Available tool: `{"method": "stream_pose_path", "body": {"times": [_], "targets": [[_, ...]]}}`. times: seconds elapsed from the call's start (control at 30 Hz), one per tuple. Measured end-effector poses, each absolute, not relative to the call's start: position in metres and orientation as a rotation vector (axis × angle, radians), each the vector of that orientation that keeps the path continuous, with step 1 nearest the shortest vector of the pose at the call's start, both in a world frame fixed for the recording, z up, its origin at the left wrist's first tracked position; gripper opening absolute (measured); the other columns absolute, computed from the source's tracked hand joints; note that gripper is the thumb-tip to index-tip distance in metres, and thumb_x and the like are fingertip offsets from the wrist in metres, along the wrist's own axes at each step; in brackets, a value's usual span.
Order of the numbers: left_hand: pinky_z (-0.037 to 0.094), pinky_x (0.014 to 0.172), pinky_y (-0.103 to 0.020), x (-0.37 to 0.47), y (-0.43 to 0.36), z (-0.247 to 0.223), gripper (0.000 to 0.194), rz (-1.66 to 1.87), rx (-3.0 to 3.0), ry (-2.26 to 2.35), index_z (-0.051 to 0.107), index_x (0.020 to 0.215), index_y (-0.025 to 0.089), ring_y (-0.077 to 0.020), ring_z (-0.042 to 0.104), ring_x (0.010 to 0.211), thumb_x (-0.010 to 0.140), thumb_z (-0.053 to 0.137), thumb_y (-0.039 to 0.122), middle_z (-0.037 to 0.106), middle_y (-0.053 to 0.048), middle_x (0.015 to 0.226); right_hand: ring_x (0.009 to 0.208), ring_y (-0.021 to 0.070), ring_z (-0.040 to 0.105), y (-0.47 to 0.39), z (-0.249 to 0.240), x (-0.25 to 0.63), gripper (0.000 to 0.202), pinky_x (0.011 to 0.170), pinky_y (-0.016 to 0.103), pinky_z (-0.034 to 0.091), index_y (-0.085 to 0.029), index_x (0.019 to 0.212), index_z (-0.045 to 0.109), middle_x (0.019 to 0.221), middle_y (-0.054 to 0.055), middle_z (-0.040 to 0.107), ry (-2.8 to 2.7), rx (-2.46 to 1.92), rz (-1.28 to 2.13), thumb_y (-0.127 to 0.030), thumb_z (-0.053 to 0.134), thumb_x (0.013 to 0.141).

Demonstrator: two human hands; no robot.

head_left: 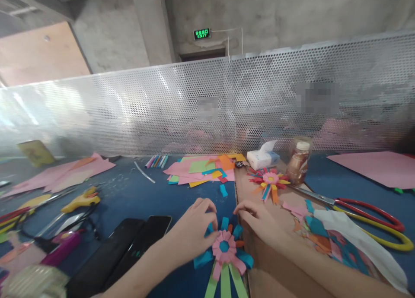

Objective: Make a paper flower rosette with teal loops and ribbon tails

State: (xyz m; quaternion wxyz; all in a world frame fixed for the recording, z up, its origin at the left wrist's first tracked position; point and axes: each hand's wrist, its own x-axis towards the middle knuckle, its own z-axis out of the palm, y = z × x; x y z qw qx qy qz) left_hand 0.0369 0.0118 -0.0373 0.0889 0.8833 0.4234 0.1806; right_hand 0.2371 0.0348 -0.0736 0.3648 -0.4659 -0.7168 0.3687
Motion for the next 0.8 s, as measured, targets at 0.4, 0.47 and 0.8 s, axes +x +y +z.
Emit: {"method": "stream_pose_path", "body": {"times": [0.4, 0.47, 0.8], "targets": [[0.029, 0.078, -0.033, 0.0388, 0.0114, -0.0433, 0.009, 0.474, 2.642, 1.354, 0.052, 0.066, 0.018, -0.0182, 0.039, 0.097, 0.074, 0.050, 0.020, 0.048, 0.000, 0.098, 0.058, 0.0126, 0.049, 0.0337, -0.0687, 0.2359, 0.021, 0.053, 0.022, 0.036, -0.017, 0.070, 0.059, 0.062, 0.000, 0.056, -1.898, -1.211, 0.847, -0.020, 0.038, 0.072], [0.029, 0.079, -0.033, 0.0386, 0.0118, -0.0423, 0.009, 0.463, 2.623, 1.337, 0.051, 0.065, 0.018, -0.0176, 0.039, 0.096, 0.074, 0.049, 0.019, 0.048, 0.000, 0.098, 0.056, 0.0124, 0.049, 0.0333, -0.0688, 0.2357, 0.021, 0.052, 0.022, 0.036, -0.017, 0.070, 0.059, 0.060, 0.000, 0.054, -1.896, -1.214, 0.854, -0.021, 0.038, 0.072], [0.027, 0.083, -0.033, 0.0314, 0.0156, -0.0352, 0.011, 0.500, 2.522, 1.317, 0.054, 0.067, 0.020, -0.0168, 0.039, 0.095, 0.074, 0.052, 0.028, 0.048, 0.001, 0.097, 0.048, 0.0110, 0.045, 0.0315, -0.0662, 0.2350, 0.021, 0.047, 0.021, 0.035, -0.017, 0.069, 0.058, 0.050, -0.003, 0.048, -1.887, -1.212, 0.888, -0.022, 0.038, 0.073]]}}
